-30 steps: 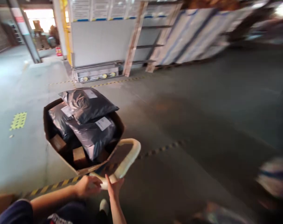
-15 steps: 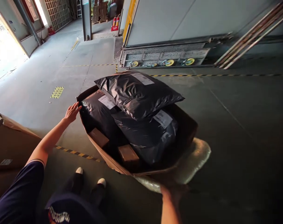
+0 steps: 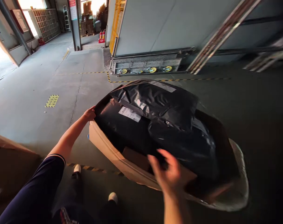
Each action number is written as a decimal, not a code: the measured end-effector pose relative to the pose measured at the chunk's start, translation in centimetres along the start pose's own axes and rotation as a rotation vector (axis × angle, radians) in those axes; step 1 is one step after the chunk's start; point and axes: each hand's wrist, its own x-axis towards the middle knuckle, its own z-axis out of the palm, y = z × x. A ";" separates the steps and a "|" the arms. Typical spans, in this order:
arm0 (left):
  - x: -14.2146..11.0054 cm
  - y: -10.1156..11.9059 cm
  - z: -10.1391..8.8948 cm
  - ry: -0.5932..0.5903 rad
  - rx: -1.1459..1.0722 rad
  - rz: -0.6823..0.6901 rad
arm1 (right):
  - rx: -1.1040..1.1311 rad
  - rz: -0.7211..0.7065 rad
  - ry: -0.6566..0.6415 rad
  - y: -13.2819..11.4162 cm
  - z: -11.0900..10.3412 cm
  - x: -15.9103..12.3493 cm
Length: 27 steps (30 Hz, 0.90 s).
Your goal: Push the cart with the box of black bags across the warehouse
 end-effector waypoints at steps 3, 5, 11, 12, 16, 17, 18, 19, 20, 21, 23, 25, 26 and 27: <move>1.6 -0.5 0.9 0.008 -0.005 0.152 | -0.252 0.056 -0.154 -7.8 6.2 4.1; 2.0 0.0 1.5 0.007 -0.011 0.234 | -0.438 0.207 -0.404 -12.0 10.6 7.2; -0.3 4.7 2.2 -0.036 0.009 0.462 | -0.583 0.415 -0.592 -14.8 13.0 6.1; -1.2 6.0 2.3 -0.045 0.007 0.509 | -0.584 0.424 -0.605 -14.5 12.0 4.4; -5.7 10.5 3.0 -0.052 -0.024 0.647 | -0.600 0.477 -0.651 -13.4 8.8 -2.2; -6.8 11.1 3.3 -0.048 -0.028 0.649 | -0.598 0.481 -0.659 -13.3 8.5 -3.4; -7.7 11.5 3.5 -0.046 -0.030 0.640 | -0.592 0.482 -0.664 -13.1 8.4 -4.2; -8.6 11.4 3.7 -0.048 -0.029 0.623 | -0.584 0.482 -0.659 -13.1 8.6 -4.7; -9.2 10.9 3.8 -0.053 -0.024 0.606 | -0.577 0.485 -0.643 -13.3 8.9 -5.0; -9.8 10.1 3.9 -0.058 -0.020 0.591 | -0.573 0.492 -0.617 -13.6 9.5 -5.0; -10.3 7.4 3.6 -0.059 -0.018 0.574 | -0.571 0.510 -0.550 -14.5 10.7 -4.5; -10.4 4.1 2.7 -0.054 -0.015 0.551 | -0.577 0.527 -0.474 -15.6 11.7 -3.7; -10.3 2.3 2.1 -0.050 -0.013 0.525 | -0.583 0.537 -0.440 -16.1 12.0 -3.4; -10.0 0.6 1.4 -0.046 -0.011 0.487 | -0.590 0.547 -0.411 -16.4 12.2 -3.1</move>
